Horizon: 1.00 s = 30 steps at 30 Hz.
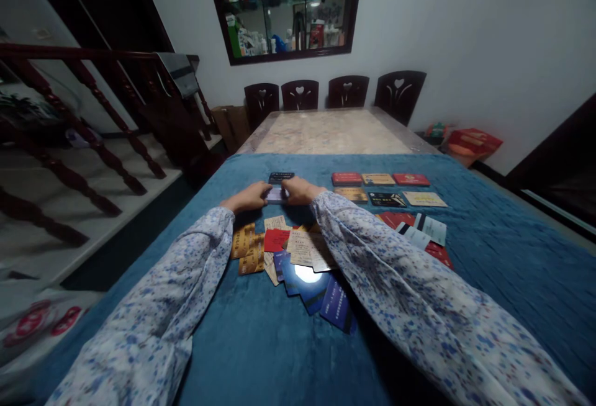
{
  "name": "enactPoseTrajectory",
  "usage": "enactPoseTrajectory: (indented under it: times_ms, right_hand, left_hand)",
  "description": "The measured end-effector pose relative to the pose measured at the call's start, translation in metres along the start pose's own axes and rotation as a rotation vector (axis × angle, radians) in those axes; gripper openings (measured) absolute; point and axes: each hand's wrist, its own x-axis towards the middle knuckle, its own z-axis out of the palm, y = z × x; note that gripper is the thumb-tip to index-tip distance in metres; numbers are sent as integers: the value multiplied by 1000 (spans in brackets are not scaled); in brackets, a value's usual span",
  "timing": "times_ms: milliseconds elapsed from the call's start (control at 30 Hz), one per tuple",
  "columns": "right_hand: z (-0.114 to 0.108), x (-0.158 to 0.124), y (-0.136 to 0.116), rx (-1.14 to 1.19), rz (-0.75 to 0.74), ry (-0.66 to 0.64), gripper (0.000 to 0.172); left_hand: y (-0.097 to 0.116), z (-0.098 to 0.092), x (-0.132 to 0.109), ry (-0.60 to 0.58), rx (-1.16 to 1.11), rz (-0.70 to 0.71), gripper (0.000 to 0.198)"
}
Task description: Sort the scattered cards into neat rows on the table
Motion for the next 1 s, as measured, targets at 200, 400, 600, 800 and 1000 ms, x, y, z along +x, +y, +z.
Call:
enactPoseTrajectory:
  times_ms: [200, 400, 600, 800, 1000]
  right_hand:
    - [2, 2, 1, 29, 17, 6, 37]
    - [5, 1, 2, 41, 47, 51, 48]
    - [1, -3, 0, 37, 29, 46, 42]
    - [-2, -8, 1, -40, -6, 64, 47]
    - [-7, -24, -7, -93, 15, 141, 50]
  left_hand:
    - [-4, 4, 0, 19, -32, -5, 47]
    - [-10, 11, -3, 68, -114, -20, 61]
    - [-11, 12, -9, 107, -177, -55, 74]
    - [-7, 11, -27, 189, -182, -39, 68]
    - [-8, 19, -52, 302, -184, -84, 59]
